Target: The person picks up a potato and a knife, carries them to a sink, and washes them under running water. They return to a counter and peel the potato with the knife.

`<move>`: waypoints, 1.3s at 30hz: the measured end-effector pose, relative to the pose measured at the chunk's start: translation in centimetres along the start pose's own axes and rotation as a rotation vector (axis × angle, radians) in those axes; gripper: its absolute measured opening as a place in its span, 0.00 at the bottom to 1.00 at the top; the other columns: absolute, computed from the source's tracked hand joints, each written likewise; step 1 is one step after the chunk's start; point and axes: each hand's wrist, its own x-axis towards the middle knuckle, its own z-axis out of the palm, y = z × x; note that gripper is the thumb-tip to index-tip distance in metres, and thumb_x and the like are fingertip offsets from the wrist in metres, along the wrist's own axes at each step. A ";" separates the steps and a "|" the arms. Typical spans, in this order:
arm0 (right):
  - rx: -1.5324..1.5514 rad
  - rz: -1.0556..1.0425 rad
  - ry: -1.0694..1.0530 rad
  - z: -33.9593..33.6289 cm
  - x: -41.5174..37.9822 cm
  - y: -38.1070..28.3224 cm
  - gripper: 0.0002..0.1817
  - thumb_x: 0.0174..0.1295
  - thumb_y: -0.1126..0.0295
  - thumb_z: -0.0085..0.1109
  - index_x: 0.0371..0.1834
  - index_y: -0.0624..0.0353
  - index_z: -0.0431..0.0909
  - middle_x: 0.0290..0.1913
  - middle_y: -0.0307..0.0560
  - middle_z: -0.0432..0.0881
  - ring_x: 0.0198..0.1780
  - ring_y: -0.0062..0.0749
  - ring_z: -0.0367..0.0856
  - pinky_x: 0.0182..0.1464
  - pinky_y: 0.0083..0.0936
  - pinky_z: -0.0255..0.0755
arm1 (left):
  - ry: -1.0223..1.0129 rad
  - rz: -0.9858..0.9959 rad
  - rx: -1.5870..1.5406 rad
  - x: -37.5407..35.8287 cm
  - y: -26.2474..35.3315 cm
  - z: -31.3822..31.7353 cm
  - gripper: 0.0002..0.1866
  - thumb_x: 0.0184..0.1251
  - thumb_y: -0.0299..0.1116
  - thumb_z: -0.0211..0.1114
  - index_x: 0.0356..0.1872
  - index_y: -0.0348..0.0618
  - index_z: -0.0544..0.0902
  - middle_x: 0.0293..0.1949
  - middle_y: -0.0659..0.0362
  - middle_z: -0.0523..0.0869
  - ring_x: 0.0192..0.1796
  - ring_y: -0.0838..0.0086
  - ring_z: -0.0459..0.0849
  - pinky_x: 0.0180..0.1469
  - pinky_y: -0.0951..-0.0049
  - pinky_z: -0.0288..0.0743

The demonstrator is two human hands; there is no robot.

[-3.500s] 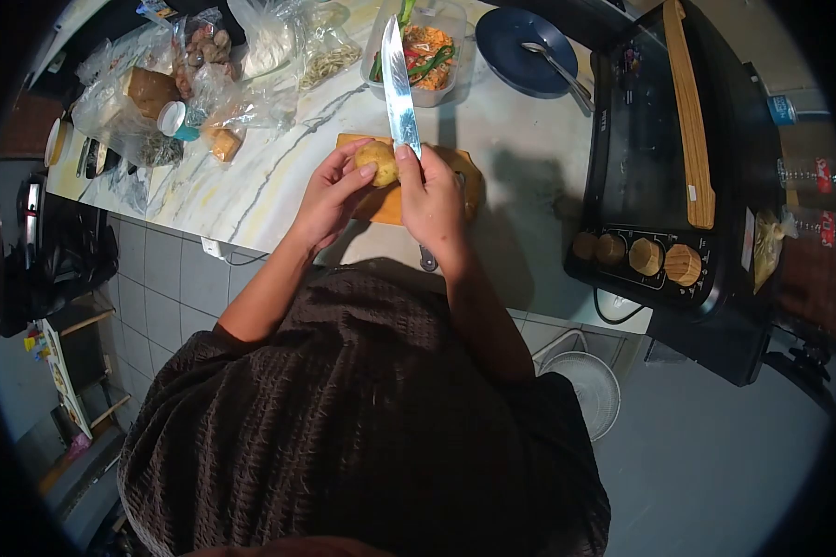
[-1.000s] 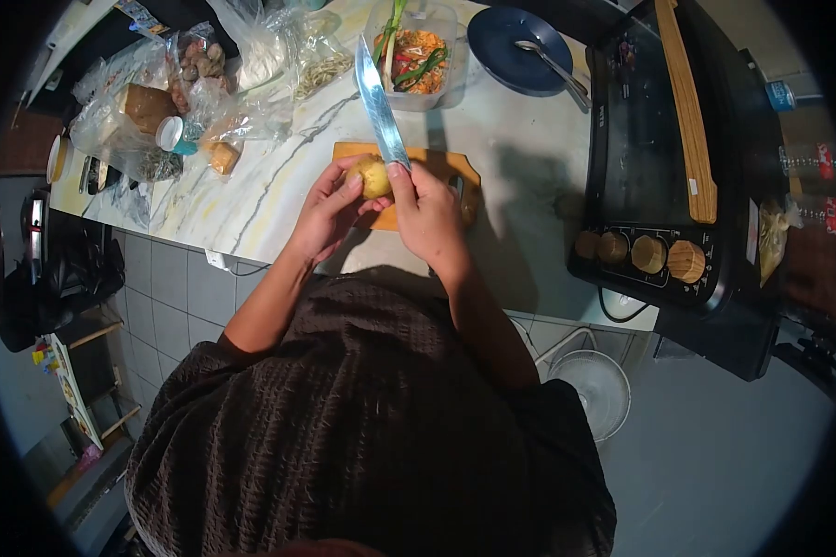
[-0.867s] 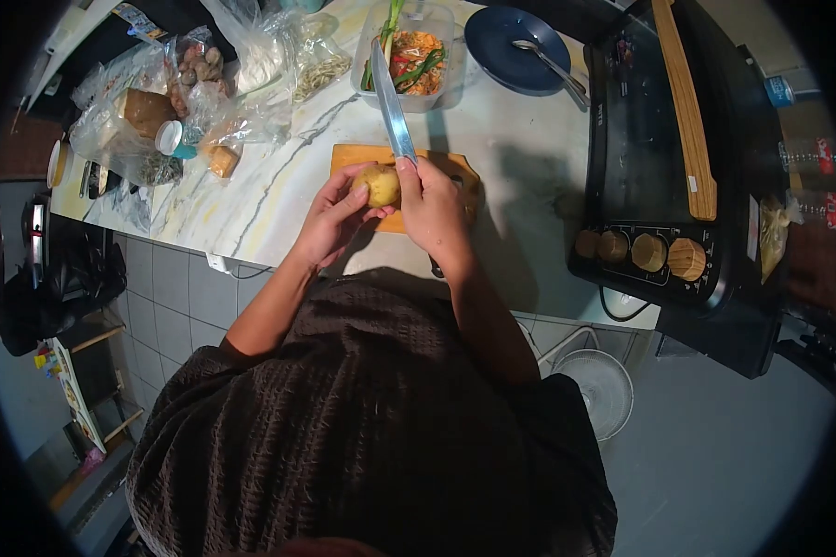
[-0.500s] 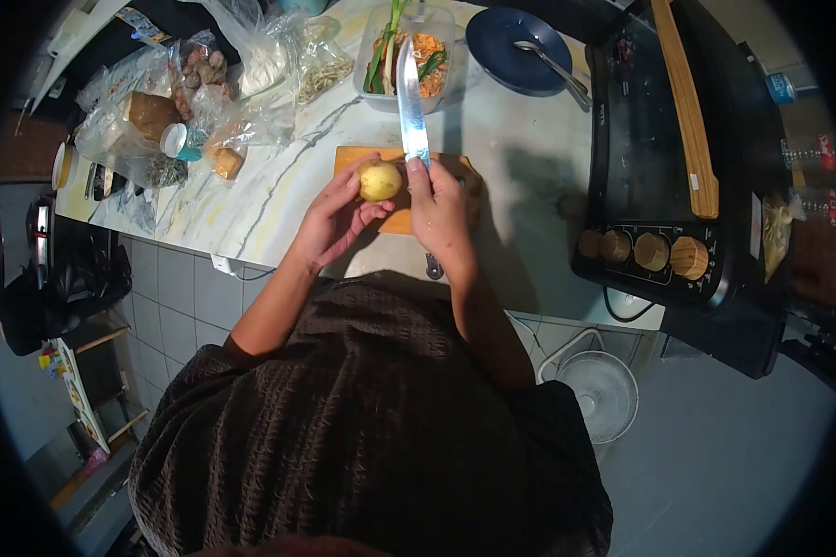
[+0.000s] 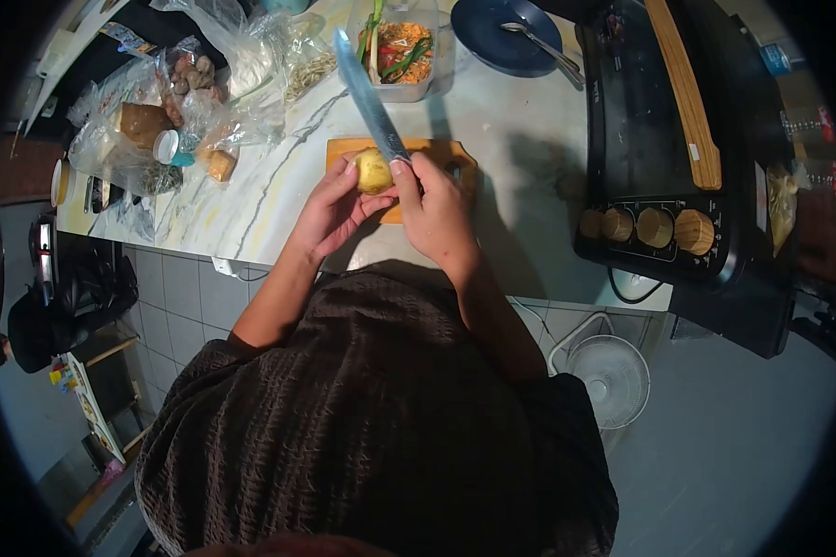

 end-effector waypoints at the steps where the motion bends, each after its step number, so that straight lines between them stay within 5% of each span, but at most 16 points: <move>1: -0.041 -0.108 0.014 -0.1 0.1 -0.2 0.13 0.68 0.66 0.50 0.30 0.64 0.70 0.26 0.56 0.76 0.27 0.46 0.77 0.31 0.36 0.68 | -0.004 -0.006 0.017 0.1 0.0 -0.1 0.18 0.74 0.38 0.50 0.56 0.36 0.64 0.51 0.45 0.77 0.50 0.58 0.82 0.52 0.71 0.79; 14: -0.201 -0.385 -0.024 0.2 1.4 -0.7 0.12 0.66 0.68 0.50 0.29 0.65 0.72 0.27 0.59 0.77 0.33 0.57 0.76 0.34 0.43 0.68 | 0.009 0.079 0.181 1.2 0.1 -1.0 0.19 0.72 0.38 0.53 0.57 0.37 0.67 0.54 0.52 0.76 0.56 0.65 0.78 0.59 0.66 0.74; 19: -0.094 -0.100 0.031 -0.2 1.8 -2.1 0.14 0.68 0.66 0.49 0.28 0.65 0.72 0.25 0.58 0.77 0.29 0.53 0.78 0.31 0.39 0.69 | -0.039 0.050 0.082 0.5 0.9 -0.3 0.16 0.71 0.34 0.56 0.53 0.36 0.69 0.50 0.49 0.78 0.52 0.61 0.81 0.58 0.65 0.74; 28: -0.102 -0.122 0.128 0.2 1.8 0.2 0.14 0.68 0.62 0.49 0.34 0.63 0.76 0.25 0.55 0.77 0.26 0.44 0.77 0.33 0.33 0.69 | -0.009 0.051 0.175 0.0 1.4 -0.5 0.21 0.70 0.32 0.56 0.61 0.40 0.66 0.55 0.49 0.76 0.54 0.62 0.80 0.58 0.68 0.75; 32: -0.064 -0.127 0.166 -0.2 1.3 -0.5 0.14 0.68 0.62 0.49 0.33 0.63 0.76 0.25 0.54 0.78 0.26 0.44 0.75 0.33 0.33 0.69 | -0.052 0.072 0.129 0.0 1.4 -0.3 0.27 0.71 0.32 0.54 0.69 0.44 0.60 0.62 0.51 0.70 0.63 0.65 0.72 0.64 0.65 0.70; 34: -0.103 0.000 0.070 -0.6 0.9 -1.6 0.14 0.68 0.62 0.49 0.33 0.63 0.75 0.25 0.55 0.78 0.27 0.46 0.77 0.33 0.34 0.70 | -0.034 0.095 0.154 0.0 1.2 0.2 0.27 0.71 0.32 0.54 0.69 0.43 0.59 0.62 0.51 0.69 0.62 0.64 0.72 0.64 0.65 0.69; 39: -0.046 -0.063 0.069 -0.3 0.8 -1.3 0.14 0.68 0.62 0.48 0.33 0.63 0.74 0.24 0.57 0.78 0.28 0.51 0.78 0.31 0.37 0.69 | -0.071 0.079 0.213 0.4 1.7 0.4 0.28 0.72 0.32 0.53 0.70 0.41 0.57 0.62 0.51 0.70 0.59 0.63 0.76 0.65 0.65 0.68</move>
